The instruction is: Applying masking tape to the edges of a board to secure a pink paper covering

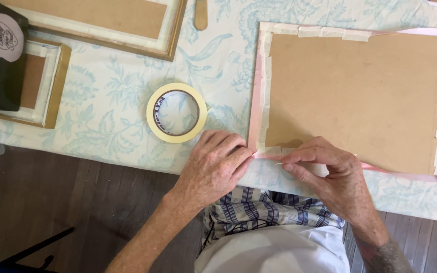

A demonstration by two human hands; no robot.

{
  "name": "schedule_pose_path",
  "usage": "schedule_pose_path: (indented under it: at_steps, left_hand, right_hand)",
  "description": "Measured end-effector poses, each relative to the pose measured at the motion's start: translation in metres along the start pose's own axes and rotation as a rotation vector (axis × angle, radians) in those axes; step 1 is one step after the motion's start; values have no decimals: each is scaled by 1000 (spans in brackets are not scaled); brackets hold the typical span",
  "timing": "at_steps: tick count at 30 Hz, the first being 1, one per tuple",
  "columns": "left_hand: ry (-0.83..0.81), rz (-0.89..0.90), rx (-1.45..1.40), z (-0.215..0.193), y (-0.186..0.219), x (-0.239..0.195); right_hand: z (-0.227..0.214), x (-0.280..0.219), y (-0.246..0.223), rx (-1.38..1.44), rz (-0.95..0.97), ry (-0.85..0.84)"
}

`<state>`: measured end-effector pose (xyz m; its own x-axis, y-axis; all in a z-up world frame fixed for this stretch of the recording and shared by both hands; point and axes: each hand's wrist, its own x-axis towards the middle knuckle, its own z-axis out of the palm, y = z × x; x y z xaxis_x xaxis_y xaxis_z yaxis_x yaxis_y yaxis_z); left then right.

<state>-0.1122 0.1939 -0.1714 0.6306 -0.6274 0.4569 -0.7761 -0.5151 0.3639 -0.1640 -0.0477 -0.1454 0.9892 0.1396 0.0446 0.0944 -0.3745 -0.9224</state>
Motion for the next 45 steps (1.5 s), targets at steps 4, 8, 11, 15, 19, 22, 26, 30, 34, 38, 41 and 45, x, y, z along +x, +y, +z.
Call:
schedule_pose_path:
  at_steps: [4, 8, 11, 15, 19, 22, 26, 30, 34, 38, 41, 45]
  left_hand:
    - [-23, 48, 1, 1, -8, 5]
    - [-95, 127, 22, 0, -14, 9]
    - [-137, 120, 18, 2, -19, 13]
    - [-205, 75, -107, 11, -30, 14]
    - [-153, 179, -27, 10, -35, 15]
    - [-169, 210, -10, 7, -37, 17]
    - [-243, 139, -209, -9, -34, 18]
    - [-304, 32, -227, -21, -28, 12]
    - [-250, -5, -269, -18, -24, 3]
    - [-204, -65, -289, -10, -21, -3]
    - [-218, -77, -268, -7, -18, -4]
    - [-189, -76, -259, -4, -17, -4]
  right_hand:
    - [-2, 2, 6, -16, 26, -33]
    - [0, 4, 3, -1, 133, -47]
    - [3, 6, -2, -36, 178, -41]
    - [15, 8, -10, -108, 182, -46]
    - [29, 8, -10, -105, 190, -27]
    - [34, 7, -10, -165, 184, -7]
    - [37, 4, -6, -184, 126, 20]
    - [42, 7, -12, -86, 42, 35]
    - [46, 10, -12, -93, -41, 44]
    - [50, 8, -6, 135, -10, 37]
    - [51, 7, -3, 112, 3, 46]
    - [51, 9, -9, -128, -37, 87]
